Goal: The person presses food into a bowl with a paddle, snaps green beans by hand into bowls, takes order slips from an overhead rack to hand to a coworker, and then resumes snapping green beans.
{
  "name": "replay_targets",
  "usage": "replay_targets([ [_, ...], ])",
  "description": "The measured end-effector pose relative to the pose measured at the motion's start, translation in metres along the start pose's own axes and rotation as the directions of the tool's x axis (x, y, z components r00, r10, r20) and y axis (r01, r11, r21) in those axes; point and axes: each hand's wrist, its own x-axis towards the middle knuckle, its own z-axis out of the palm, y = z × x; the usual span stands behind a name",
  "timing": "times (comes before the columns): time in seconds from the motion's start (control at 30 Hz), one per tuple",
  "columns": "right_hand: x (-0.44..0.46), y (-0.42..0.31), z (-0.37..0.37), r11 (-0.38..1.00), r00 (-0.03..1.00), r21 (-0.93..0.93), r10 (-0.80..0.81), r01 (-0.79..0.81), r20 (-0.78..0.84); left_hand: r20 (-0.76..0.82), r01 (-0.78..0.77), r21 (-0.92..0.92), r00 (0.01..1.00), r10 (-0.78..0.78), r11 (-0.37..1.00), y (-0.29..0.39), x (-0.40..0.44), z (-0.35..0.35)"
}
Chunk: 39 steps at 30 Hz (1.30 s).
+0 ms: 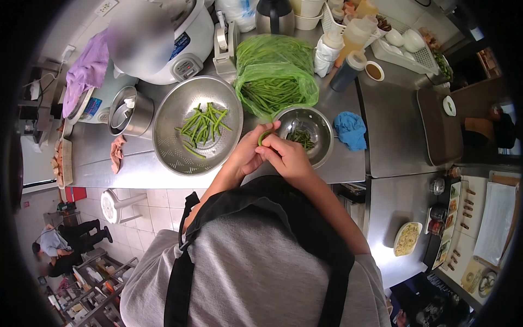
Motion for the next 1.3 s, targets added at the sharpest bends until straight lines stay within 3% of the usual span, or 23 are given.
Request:
replay_targets([
  [0.17, 0.003, 0.005, -0.006, 0.998, 1.0, -0.055, -0.023, 0.022, -0.008, 0.126, 0.031, 0.028, 0.991, -0.034, 0.999, -0.001, 0.008, -0.007],
  [0.27, 0.01, -0.001, -0.009, 0.998, 0.997, 0.02, 0.058, -0.059, 0.053, 0.084, 0.031, 0.092, 0.996, -0.039, 0.995, -0.013, 0.014, -0.001],
  [0.37, 0.015, -0.006, -0.022, 0.997, 0.996, -0.004, 0.076, -0.076, 0.055, 0.032, -0.082, 0.265, 0.997, 0.076, 0.961, 0.003, 0.012, 0.0],
  [0.47, 0.021, 0.023, -0.053, 0.948, 0.983, -0.308, 0.123, -0.075, 0.14, -0.123, -0.269, 0.669, 0.879, 0.46, 0.693, 0.035, 0.0, -0.013],
  [0.5, 0.021, 0.029, -0.057, 0.877, 0.996, -0.48, 0.063, -0.022, 0.069, -0.123, -0.288, 0.765, 0.812, 0.571, 0.576, 0.044, -0.001, -0.032],
  [0.53, 0.024, 0.035, -0.059, 0.849, 1.0, -0.528, 0.026, -0.015, 0.013, -0.104, -0.288, 0.847, 0.734, 0.671, 0.446, 0.052, -0.004, -0.051],
  [0.6, 0.033, 0.046, -0.062, 0.785, 0.994, -0.62, -0.06, -0.01, -0.093, -0.241, 0.188, 0.97, 0.701, 0.671, 0.152, 0.079, -0.026, -0.064],
  [0.7, 0.066, 0.028, -0.046, 0.851, 0.991, -0.508, 0.118, -0.133, -0.063, -0.006, 0.389, 0.895, 0.499, 0.867, -0.218, 0.09, -0.036, -0.075],
  [0.73, 0.076, 0.027, -0.041, 0.861, 0.984, -0.477, 0.176, -0.174, -0.041, 0.013, 0.334, 0.921, 0.488, 0.873, -0.2, 0.092, -0.035, -0.07],
  [0.83, 0.094, 0.058, -0.019, 0.755, 0.997, -0.651, 0.081, -0.071, -0.015, 0.059, 0.159, 0.976, 0.467, 0.882, -0.15, 0.096, -0.026, -0.04],
  [0.93, 0.1, 0.072, -0.019, 0.775, 0.998, -0.629, 0.039, -0.06, -0.047, 0.213, -0.037, 0.972, 0.541, 0.814, -0.23, 0.081, -0.01, -0.016],
  [1.03, 0.095, 0.06, -0.031, 0.844, 0.986, -0.512, 0.118, -0.161, -0.115, 0.339, -0.176, 0.94, 0.599, 0.726, -0.293, 0.064, 0.011, -0.006],
  [1.17, 0.079, 0.028, -0.046, 0.902, 0.977, -0.412, 0.042, -0.127, -0.209, 0.523, -0.272, 0.848, 0.564, 0.639, -0.454, 0.059, 0.041, -0.004],
  [1.3, 0.056, 0.016, -0.059, 0.899, 0.958, -0.403, 0.055, -0.17, -0.28, 0.593, -0.357, 0.802, 0.575, 0.563, -0.479, 0.066, 0.046, 0.007],
])
